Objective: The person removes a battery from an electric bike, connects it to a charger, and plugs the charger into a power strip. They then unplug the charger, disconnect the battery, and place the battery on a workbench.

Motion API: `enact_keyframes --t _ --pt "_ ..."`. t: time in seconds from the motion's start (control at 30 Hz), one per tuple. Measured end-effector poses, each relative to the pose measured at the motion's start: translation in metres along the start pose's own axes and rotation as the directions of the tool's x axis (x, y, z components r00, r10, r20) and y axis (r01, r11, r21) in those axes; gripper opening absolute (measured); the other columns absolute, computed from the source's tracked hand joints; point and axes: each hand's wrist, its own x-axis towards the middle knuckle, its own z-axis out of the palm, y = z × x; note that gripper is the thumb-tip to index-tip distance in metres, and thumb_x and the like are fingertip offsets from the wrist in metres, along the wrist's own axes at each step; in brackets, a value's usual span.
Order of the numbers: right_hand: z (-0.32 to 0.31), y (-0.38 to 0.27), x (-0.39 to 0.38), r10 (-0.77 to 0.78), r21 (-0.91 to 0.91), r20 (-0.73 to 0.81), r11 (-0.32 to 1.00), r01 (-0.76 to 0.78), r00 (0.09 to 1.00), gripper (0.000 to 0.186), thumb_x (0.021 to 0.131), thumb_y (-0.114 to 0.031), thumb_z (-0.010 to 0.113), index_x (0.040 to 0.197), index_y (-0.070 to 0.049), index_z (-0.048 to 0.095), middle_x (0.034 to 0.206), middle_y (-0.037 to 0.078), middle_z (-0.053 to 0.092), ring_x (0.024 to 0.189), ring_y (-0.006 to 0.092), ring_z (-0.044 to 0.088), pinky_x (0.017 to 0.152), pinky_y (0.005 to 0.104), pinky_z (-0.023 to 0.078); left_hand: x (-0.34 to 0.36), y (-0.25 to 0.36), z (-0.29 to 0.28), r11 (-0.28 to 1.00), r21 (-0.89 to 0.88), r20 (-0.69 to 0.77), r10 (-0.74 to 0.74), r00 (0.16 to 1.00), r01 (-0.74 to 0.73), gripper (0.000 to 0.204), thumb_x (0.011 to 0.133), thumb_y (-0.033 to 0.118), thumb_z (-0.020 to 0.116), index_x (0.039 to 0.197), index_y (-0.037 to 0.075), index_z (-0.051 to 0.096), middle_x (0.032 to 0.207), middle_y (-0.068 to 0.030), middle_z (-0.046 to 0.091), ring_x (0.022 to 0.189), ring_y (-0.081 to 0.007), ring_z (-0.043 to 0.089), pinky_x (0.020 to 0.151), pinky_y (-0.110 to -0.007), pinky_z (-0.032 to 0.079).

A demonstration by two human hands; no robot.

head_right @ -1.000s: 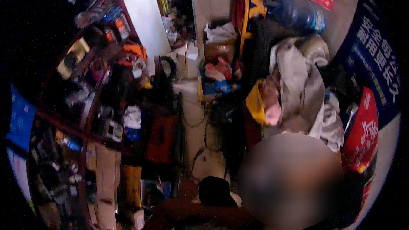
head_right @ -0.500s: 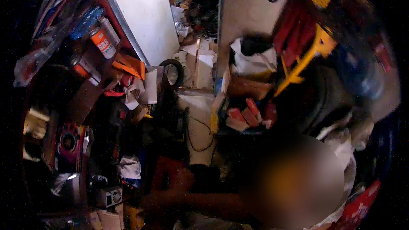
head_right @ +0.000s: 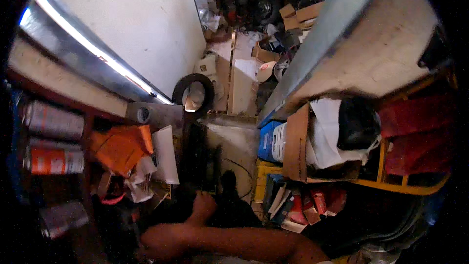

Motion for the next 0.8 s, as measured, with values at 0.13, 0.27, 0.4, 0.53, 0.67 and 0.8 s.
enact_keyframes --t 0.13,0.27,0.4,0.53,0.67,0.8 --pt "-0.064 0.091 0.039 0.210 -0.144 -0.139 0.963 -0.230 0.968 0.043 0.092 -0.038 0.045 0.091 0.000 0.065 0.090 0.025 0.065 0.082 0.0421 0.063 0.077 0.0496 0.049 0.039 -0.083 -0.061 0.998 -0.047 0.067 -0.048 0.997 0.051 0.030 0.093 0.023 0.048 0.109 0.009 0.070 0.116 -0.0132 0.064 0.111 -0.0312 0.057 0.096 -0.054 0.037" --pt "-0.127 0.085 0.035 0.165 -0.140 -0.117 0.974 -0.181 0.979 0.037 0.093 -0.035 0.047 0.099 -0.004 0.066 0.093 0.019 0.067 0.091 0.0376 0.064 0.082 0.0469 0.049 0.095 -0.139 -0.092 0.996 0.084 -0.117 -0.009 0.993 0.019 0.032 0.093 0.025 0.047 0.111 0.009 0.068 0.116 -0.0113 0.065 0.114 -0.0315 0.056 0.096 -0.055 0.036" --pt "-0.235 0.047 0.017 0.214 -0.035 -0.212 0.973 -0.227 0.953 0.039 0.093 -0.037 0.050 0.098 -0.003 0.069 0.096 0.021 0.067 0.090 0.0356 0.064 0.082 0.0468 0.049 0.158 -0.204 -0.129 0.999 0.027 -0.047 -0.041 0.998 0.042 0.036 0.095 0.028 0.044 0.116 0.010 0.066 0.121 -0.0114 0.063 0.115 -0.0315 0.054 0.097 -0.056 0.035" --pt "-0.339 0.082 0.024 0.332 -0.143 -0.371 0.902 -0.406 0.867 0.048 0.087 -0.047 0.055 0.082 -0.002 0.071 0.085 0.020 0.068 0.080 0.0367 0.065 0.074 0.0494 0.050 0.209 -0.286 -0.214 0.996 0.013 0.031 -0.084 0.996 0.084 0.039 0.096 0.030 0.042 0.121 0.011 0.064 0.128 -0.0098 0.058 0.117 -0.0311 0.052 0.098 -0.056 0.034" --pt "-0.396 0.073 0.042 0.295 -0.106 -0.478 0.916 -0.388 0.827 0.046 0.084 -0.048 0.057 0.077 -0.004 0.072 0.083 0.017 0.069 0.076 0.0354 0.065 0.071 0.0472 0.052 0.239 -0.343 -0.224 0.997 0.065 -0.222 -0.019 0.975 0.034 0.031 0.088 0.028 0.050 0.102 0.009 0.070 0.104 -0.0102 0.069 0.101 -0.0301 0.059 0.087 -0.056 0.039" --pt "-0.455 0.035 0.028 0.286 -0.020 -0.377 0.948 -0.317 0.881 0.044 0.083 -0.045 0.058 0.080 -0.004 0.072 0.085 0.014 0.070 0.078 0.0344 0.065 0.073 0.0469 0.051 0.258 -0.375 -0.250 0.996 -0.084 -0.253 -0.044 0.966 0.023 0.029 0.086 0.027 0.053 0.097 0.008 0.071 0.101 -0.0131 0.068 0.097 -0.0308 0.060 0.084 -0.055 0.040"
